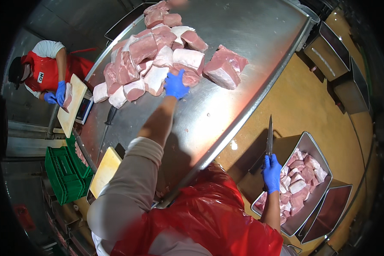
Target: The person cuts large pieces of raw meat on a yellow cutting board using a knife. They trim fat and separate portions, placing trimmed pieces into a green basket and larger cuts onto a metal tray. The process is repeated continuously.
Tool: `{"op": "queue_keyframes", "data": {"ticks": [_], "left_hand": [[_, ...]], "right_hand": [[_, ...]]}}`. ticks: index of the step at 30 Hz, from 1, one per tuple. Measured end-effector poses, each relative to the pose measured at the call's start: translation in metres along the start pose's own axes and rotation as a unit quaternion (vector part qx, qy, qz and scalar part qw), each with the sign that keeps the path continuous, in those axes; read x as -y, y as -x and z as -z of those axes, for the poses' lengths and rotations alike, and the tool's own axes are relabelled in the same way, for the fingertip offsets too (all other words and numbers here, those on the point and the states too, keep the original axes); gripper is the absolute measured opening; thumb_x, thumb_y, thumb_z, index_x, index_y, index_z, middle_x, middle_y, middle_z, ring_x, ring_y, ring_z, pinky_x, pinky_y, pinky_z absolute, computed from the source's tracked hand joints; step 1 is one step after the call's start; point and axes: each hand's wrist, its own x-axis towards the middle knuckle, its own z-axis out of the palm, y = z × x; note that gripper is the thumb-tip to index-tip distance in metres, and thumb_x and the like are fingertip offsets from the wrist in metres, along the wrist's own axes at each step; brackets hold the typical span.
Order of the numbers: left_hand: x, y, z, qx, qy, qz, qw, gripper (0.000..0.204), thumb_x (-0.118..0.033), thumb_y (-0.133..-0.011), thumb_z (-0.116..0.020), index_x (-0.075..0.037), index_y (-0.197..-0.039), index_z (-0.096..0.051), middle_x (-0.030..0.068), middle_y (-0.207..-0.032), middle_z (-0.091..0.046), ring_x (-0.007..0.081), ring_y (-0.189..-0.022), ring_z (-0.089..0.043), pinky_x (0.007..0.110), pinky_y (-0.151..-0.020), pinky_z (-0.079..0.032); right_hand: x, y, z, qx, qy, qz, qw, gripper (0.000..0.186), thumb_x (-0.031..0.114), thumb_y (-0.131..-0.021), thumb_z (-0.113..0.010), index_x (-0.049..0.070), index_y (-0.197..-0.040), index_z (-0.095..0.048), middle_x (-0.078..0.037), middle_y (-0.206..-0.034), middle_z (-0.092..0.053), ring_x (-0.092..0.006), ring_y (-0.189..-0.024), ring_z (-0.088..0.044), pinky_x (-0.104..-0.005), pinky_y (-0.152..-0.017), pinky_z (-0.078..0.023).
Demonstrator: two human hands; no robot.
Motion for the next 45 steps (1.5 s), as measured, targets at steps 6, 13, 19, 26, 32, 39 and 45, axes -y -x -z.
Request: {"op": "queue_keyframes", "data": {"ticks": [6, 13, 19, 26, 32, 39, 45], "left_hand": [[0.075, 0.012, -0.003, 0.002, 0.102, -0.072, 0.992, 0.082, -0.038, -0.066, -0.084, -0.02, -0.138, -0.049, 0.0265, -0.119, -0.058, 0.0443, -0.11, -0.061, 0.048, -0.094, -0.053], [0.061, 0.211, 0.006, 0.115, 0.756, 0.162, 0.624, 0.068, -0.019, -0.085, -0.067, -0.009, -0.145, -0.038, 0.0142, -0.138, -0.052, 0.0348, -0.11, -0.06, 0.051, -0.09, -0.054], [0.053, 0.39, 0.067, -0.17, 0.755, 0.015, 0.633, 0.088, -0.029, -0.08, -0.078, -0.004, -0.151, -0.034, 0.0153, -0.144, -0.051, 0.0313, -0.129, -0.052, 0.045, -0.104, -0.047], [0.137, 0.532, 0.077, -0.348, 0.922, 0.049, 0.162, 0.06, -0.028, -0.096, -0.061, -0.007, -0.149, -0.043, 0.0163, -0.14, -0.058, 0.0269, -0.116, -0.064, 0.04, -0.092, -0.055], [0.074, 0.586, 0.071, -0.134, 0.471, 0.189, 0.851, 0.031, -0.018, -0.098, -0.055, -0.002, -0.123, -0.066, 0.0119, -0.116, -0.07, 0.02, -0.096, -0.068, 0.039, -0.083, -0.056], [0.323, 0.633, 0.111, -0.509, 0.185, 0.32, 0.777, 0.037, -0.022, -0.094, -0.061, 0.001, -0.122, -0.066, 0.0121, -0.109, -0.073, 0.0202, -0.097, -0.068, 0.032, -0.088, -0.052], [0.33, 0.613, 0.081, -0.396, 0.24, 0.377, 0.802, 0.033, -0.026, -0.087, -0.063, -0.002, -0.11, -0.066, 0.0153, -0.096, -0.07, 0.0257, -0.091, -0.067, 0.036, -0.085, -0.051]], "right_hand": [[0.024, -0.012, -0.015, 0.021, -0.03, 0.081, 0.996, 0.019, 0.019, -0.104, -0.055, 0.003, -0.095, -0.057, -0.005, -0.064, -0.056, -0.0108, -0.055, -0.056, -0.0304, -0.049, -0.045], [0.078, -0.01, -0.056, 0.138, -0.042, 0.116, 0.983, 0.022, 0.021, -0.104, -0.054, 0.003, -0.092, -0.057, -0.003, -0.071, -0.057, -0.0092, -0.058, -0.054, -0.0284, -0.051, -0.045], [0.12, -0.01, -0.108, 0.25, -0.007, 0.196, 0.948, 0.021, 0.022, -0.104, -0.055, 0.004, -0.092, -0.057, -0.001, -0.067, -0.054, -0.0077, -0.055, -0.051, -0.0269, -0.048, -0.044], [0.167, 0.038, -0.189, 0.404, 0.046, 0.277, 0.871, 0.022, 0.023, -0.106, -0.053, 0.007, -0.092, -0.057, 0.0, -0.067, -0.053, -0.0066, -0.056, -0.049, -0.0251, -0.048, -0.041], [0.17, 0.109, -0.249, 0.477, 0.045, 0.317, 0.818, 0.022, 0.025, -0.106, -0.053, 0.007, -0.094, -0.057, 0.0, -0.07, -0.055, -0.0078, -0.057, -0.053, -0.0257, -0.049, -0.045], [0.16, 0.269, -0.298, 0.708, -0.067, 0.082, 0.698, 0.019, 0.021, -0.104, -0.055, 0.003, -0.11, -0.055, -0.011, -0.09, -0.063, -0.0193, -0.076, -0.066, -0.0335, -0.071, -0.06], [0.172, 0.313, -0.417, 0.702, -0.137, 0.185, 0.674, 0.021, 0.025, -0.104, -0.055, 0.004, -0.107, -0.058, -0.006, -0.087, -0.061, -0.0177, -0.081, -0.065, -0.0329, -0.077, -0.057]]}}
